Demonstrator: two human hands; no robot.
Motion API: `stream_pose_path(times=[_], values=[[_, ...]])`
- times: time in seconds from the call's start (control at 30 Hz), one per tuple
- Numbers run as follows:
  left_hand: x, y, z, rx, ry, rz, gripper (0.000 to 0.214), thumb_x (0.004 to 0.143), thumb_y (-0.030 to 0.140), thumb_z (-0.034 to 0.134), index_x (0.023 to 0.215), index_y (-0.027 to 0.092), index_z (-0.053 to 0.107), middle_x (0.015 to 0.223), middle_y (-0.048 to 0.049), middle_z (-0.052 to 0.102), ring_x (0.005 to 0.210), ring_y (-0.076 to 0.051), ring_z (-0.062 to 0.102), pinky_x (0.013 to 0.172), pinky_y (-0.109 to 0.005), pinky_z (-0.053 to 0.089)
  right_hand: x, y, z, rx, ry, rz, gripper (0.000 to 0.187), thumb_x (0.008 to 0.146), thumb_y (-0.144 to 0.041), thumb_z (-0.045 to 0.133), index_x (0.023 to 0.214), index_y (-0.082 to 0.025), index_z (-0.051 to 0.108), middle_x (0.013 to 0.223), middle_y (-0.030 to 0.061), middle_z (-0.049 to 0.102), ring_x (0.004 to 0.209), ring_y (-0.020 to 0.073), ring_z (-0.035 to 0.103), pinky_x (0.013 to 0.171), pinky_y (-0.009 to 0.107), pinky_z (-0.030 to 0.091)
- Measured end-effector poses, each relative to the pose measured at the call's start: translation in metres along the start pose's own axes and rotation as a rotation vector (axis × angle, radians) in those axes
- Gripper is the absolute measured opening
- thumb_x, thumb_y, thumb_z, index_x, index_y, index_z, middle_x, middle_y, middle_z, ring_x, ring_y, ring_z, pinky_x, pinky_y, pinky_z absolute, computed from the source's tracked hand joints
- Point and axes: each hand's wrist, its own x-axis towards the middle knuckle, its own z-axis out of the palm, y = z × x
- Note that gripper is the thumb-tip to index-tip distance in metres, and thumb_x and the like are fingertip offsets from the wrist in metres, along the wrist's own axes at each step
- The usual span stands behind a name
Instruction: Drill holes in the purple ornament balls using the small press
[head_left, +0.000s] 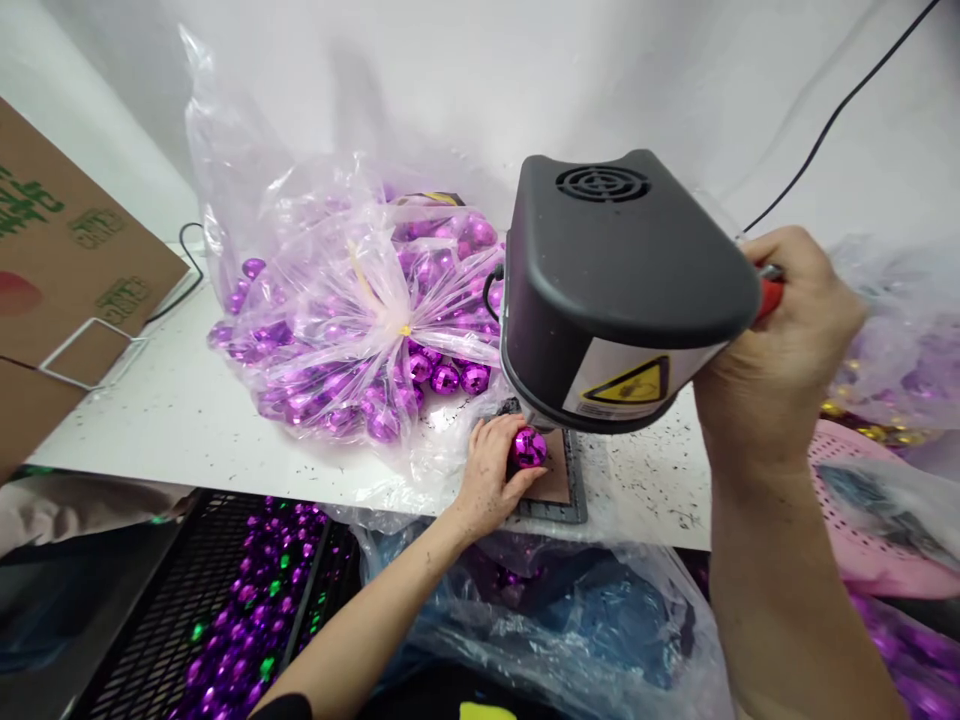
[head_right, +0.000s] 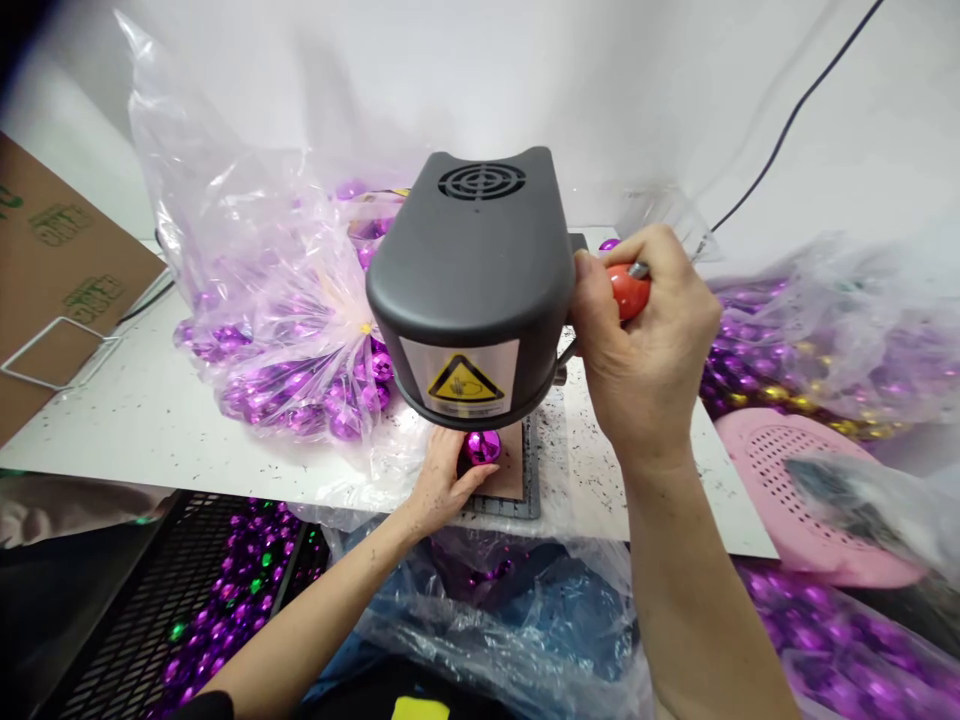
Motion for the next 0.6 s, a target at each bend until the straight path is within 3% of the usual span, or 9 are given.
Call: stream_pose_path(times=[0.13,0.23,0.3,0.43,0.6], values=[[0.001,0.000,-0.001,-0.021,-0.027,-0.014,0.050,0.093,0.033,0.069,0.136,0.019,0.047,0.133,-0.0137,0.062,0.127,-0.030,0.055,0.118,-0.054,0.033,-0.013,-0.002,-0.005,-0.087,0.050,-0.164,0.031,0.093,-0.037,0.058,0.079,-0.010,0.055,0.065,-0.0044,0.044,0.059,-0.0019,0.036,0.056,0.014,0.027],[0.000,0.000,-0.001,-0.033,-0.045,-0.036,0.049,0.093,0.032,0.069,0.135,0.020,0.048,0.135,-0.0135,0.062,0.128,-0.030,0.056,0.120,-0.054,0.031,-0.039,-0.001,-0.011,-0.186,0.182,-0.338,0.021,0.093,-0.029,0.058,0.083,-0.010,0.058,0.072,-0.0023,0.052,0.062,-0.0016,0.041,0.058,0.015,0.033],[0.000,0.000,-0.001,-0.048,-0.064,-0.053,0.048,0.093,0.032,0.069,0.135,0.020,0.048,0.134,-0.0124,0.063,0.127,-0.029,0.056,0.122,-0.054,0.029,-0.057,0.002,-0.016,-0.161,0.201,-0.401,0.017,0.090,-0.027,0.060,0.083,-0.011,0.060,0.070,-0.0013,0.053,0.061,0.0010,0.048,0.059,0.017,0.037],[0.000,0.000,-0.001,-0.075,-0.092,-0.077,0.046,0.093,0.032,0.068,0.135,0.022,0.049,0.131,-0.0103,0.065,0.127,-0.028,0.057,0.125,-0.054,0.023,-0.080,0.012,-0.021,-0.087,0.157,-0.425,0.017,0.084,-0.027,0.063,0.075,-0.013,0.059,0.062,0.0009,0.053,0.063,0.0107,0.058,0.058,0.025,0.043],[-0.001,-0.001,0.000,-0.099,-0.090,-0.070,0.045,0.095,0.034,0.066,0.136,0.023,0.050,0.132,-0.0099,0.065,0.128,-0.028,0.057,0.126,-0.053,0.019,-0.097,0.022,-0.020,-0.147,0.233,-0.423,0.020,0.082,-0.029,0.065,0.069,-0.015,0.058,0.065,0.0022,0.057,0.062,0.0127,0.057,0.056,0.028,0.044]])
